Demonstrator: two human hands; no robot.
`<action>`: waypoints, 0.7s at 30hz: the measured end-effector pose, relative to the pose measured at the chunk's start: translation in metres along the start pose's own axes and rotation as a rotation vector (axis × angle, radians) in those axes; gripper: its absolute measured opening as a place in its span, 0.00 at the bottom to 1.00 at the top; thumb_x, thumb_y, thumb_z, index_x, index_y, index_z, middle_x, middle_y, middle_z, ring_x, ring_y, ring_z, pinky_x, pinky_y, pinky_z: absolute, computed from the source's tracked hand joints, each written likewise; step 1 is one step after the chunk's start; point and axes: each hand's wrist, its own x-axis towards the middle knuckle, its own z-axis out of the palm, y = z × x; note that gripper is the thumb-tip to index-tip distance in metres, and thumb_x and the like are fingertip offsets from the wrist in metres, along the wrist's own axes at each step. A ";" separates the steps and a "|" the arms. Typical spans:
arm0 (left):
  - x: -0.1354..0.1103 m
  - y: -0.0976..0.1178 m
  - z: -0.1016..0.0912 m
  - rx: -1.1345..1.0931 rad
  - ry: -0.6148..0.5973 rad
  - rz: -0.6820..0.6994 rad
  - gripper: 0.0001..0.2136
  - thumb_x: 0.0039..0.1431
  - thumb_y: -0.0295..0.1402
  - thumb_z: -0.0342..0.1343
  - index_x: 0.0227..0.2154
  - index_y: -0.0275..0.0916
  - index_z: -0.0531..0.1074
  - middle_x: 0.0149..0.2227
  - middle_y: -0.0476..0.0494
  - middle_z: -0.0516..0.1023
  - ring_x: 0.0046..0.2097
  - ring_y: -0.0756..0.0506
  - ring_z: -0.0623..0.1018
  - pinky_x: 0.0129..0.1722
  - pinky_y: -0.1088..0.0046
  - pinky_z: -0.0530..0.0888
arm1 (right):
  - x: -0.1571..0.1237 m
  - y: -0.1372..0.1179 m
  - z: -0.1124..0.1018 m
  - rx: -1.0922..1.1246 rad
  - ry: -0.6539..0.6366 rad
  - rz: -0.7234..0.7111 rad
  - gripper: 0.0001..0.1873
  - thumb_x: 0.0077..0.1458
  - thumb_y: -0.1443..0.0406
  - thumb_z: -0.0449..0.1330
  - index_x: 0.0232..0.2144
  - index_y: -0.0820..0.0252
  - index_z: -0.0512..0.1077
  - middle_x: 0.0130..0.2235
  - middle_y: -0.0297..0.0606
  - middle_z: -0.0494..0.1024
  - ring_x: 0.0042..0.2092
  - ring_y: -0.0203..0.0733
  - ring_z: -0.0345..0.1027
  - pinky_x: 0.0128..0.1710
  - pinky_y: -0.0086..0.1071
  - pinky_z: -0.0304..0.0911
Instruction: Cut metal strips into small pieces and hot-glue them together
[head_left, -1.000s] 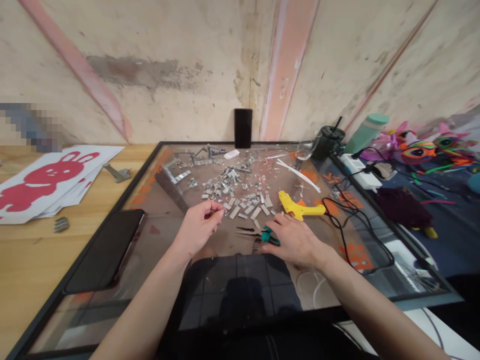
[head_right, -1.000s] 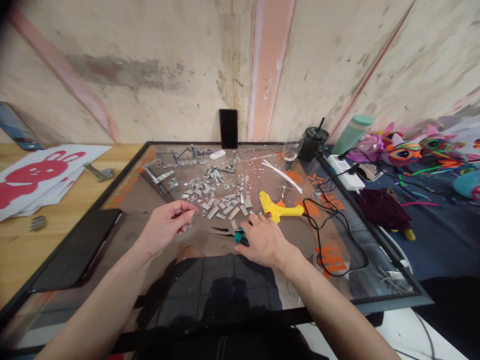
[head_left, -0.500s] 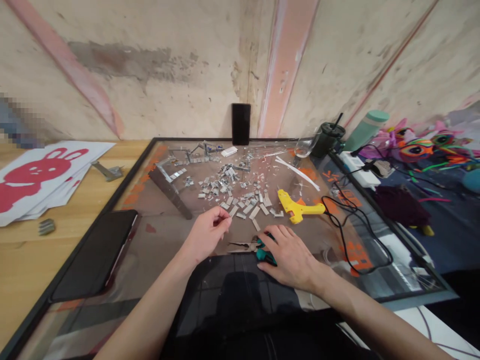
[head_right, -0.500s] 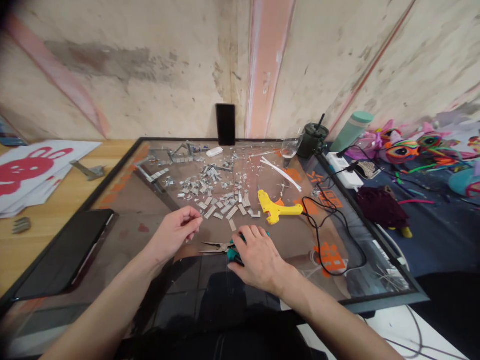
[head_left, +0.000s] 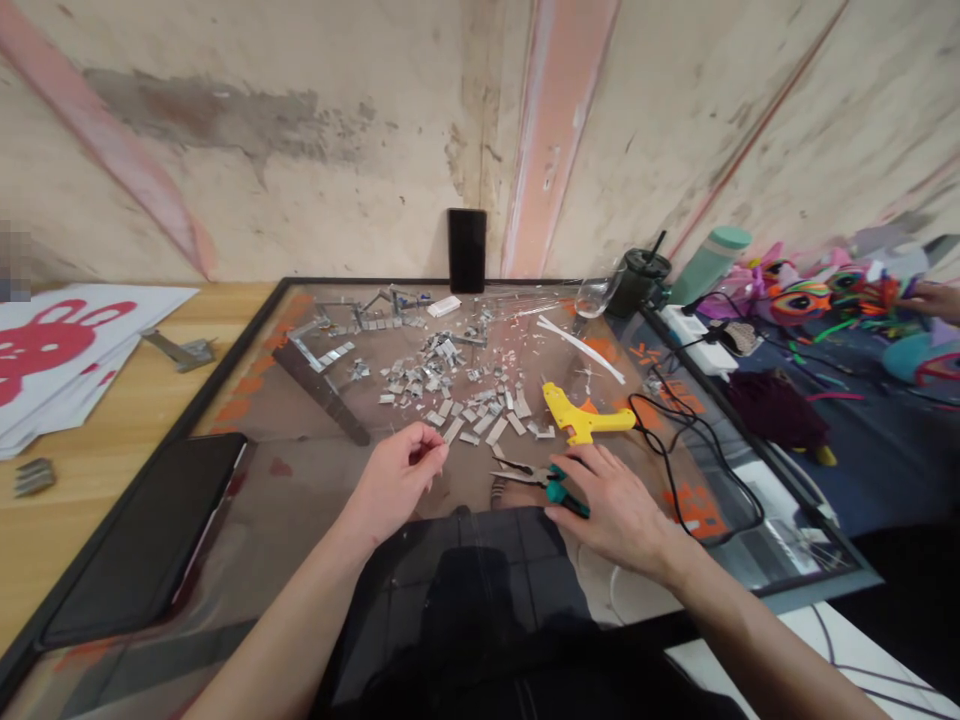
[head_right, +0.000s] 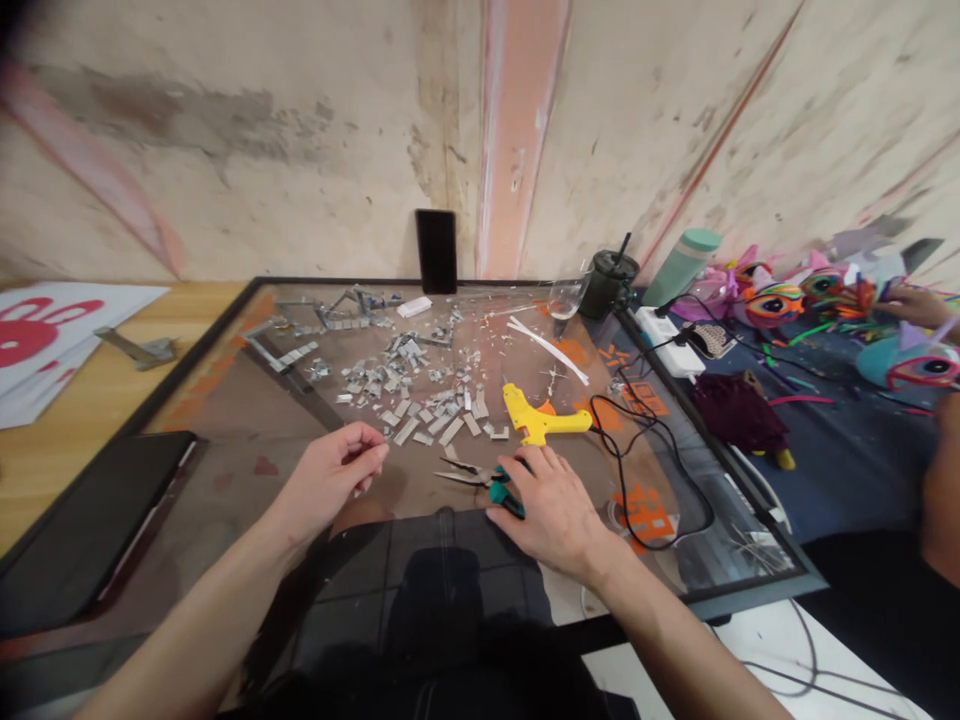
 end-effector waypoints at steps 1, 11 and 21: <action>0.000 0.001 0.000 0.000 -0.001 -0.001 0.07 0.53 0.36 0.50 0.26 0.38 0.63 0.20 0.55 0.65 0.21 0.53 0.64 0.22 0.77 0.62 | -0.003 0.006 -0.002 -0.015 -0.007 0.018 0.21 0.50 0.60 0.57 0.46 0.61 0.68 0.45 0.47 0.69 0.47 0.51 0.62 0.46 0.45 0.61; -0.002 0.002 0.002 0.008 -0.013 -0.005 0.07 0.53 0.36 0.50 0.26 0.38 0.63 0.20 0.55 0.65 0.21 0.54 0.64 0.21 0.78 0.61 | -0.010 0.054 -0.007 -0.192 -0.077 0.176 0.19 0.51 0.58 0.55 0.44 0.61 0.70 0.44 0.46 0.70 0.46 0.49 0.63 0.44 0.41 0.61; -0.001 0.000 0.002 0.028 -0.002 0.015 0.07 0.53 0.37 0.50 0.26 0.38 0.64 0.19 0.54 0.66 0.21 0.53 0.64 0.21 0.78 0.62 | 0.019 0.060 0.002 -0.276 0.032 0.296 0.22 0.53 0.54 0.53 0.45 0.62 0.69 0.43 0.49 0.70 0.45 0.52 0.62 0.41 0.42 0.58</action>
